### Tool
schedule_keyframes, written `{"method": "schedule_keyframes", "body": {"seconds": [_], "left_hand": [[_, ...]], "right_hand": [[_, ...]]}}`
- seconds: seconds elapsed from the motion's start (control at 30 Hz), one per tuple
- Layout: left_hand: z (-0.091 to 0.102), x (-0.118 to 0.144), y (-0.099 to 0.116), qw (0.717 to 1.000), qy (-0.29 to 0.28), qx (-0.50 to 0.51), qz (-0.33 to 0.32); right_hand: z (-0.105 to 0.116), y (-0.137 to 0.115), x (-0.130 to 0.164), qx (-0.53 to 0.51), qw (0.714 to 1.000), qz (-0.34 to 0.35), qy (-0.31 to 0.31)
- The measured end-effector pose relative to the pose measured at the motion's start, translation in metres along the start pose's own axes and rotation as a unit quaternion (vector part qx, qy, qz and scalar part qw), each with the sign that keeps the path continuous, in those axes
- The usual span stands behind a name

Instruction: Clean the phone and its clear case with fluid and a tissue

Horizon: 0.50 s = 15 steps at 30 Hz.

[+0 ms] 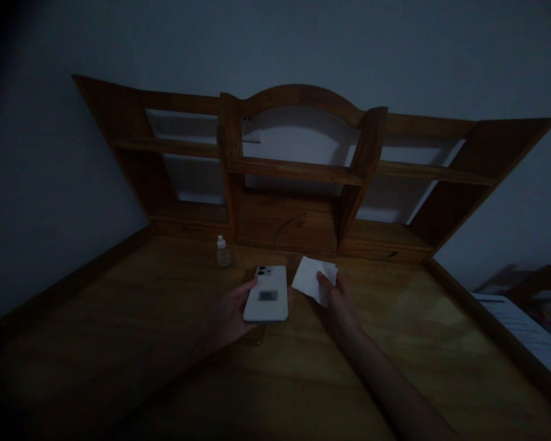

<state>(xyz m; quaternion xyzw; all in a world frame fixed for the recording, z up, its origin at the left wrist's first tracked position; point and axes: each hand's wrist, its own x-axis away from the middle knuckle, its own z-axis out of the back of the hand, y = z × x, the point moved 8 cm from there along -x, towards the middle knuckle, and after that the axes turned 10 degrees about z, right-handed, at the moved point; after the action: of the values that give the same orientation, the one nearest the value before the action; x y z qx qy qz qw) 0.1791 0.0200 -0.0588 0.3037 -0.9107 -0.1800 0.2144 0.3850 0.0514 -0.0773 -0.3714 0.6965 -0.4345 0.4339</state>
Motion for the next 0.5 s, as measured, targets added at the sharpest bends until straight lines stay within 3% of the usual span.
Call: {"method": "schedule_keyframes", "body": {"seconds": [0.17, 0.3, 0.5], "left_hand": [[0.013, -0.006, -0.005, 0.997, 0.053, -0.045, 0.021], [0.016, -0.009, -0.009, 0.995, 0.055, -0.077, 0.012], [0.003, -0.004, -0.018, 0.997, 0.03, -0.074, 0.021]], "right_hand": [[0.002, 0.009, 0.004, -0.026, 0.995, -0.088, 0.038], [0.0, 0.002, 0.004, -0.028, 0.996, -0.077, 0.028], [0.001, -0.021, 0.007, 0.042, 0.997, -0.046, 0.047]]}}
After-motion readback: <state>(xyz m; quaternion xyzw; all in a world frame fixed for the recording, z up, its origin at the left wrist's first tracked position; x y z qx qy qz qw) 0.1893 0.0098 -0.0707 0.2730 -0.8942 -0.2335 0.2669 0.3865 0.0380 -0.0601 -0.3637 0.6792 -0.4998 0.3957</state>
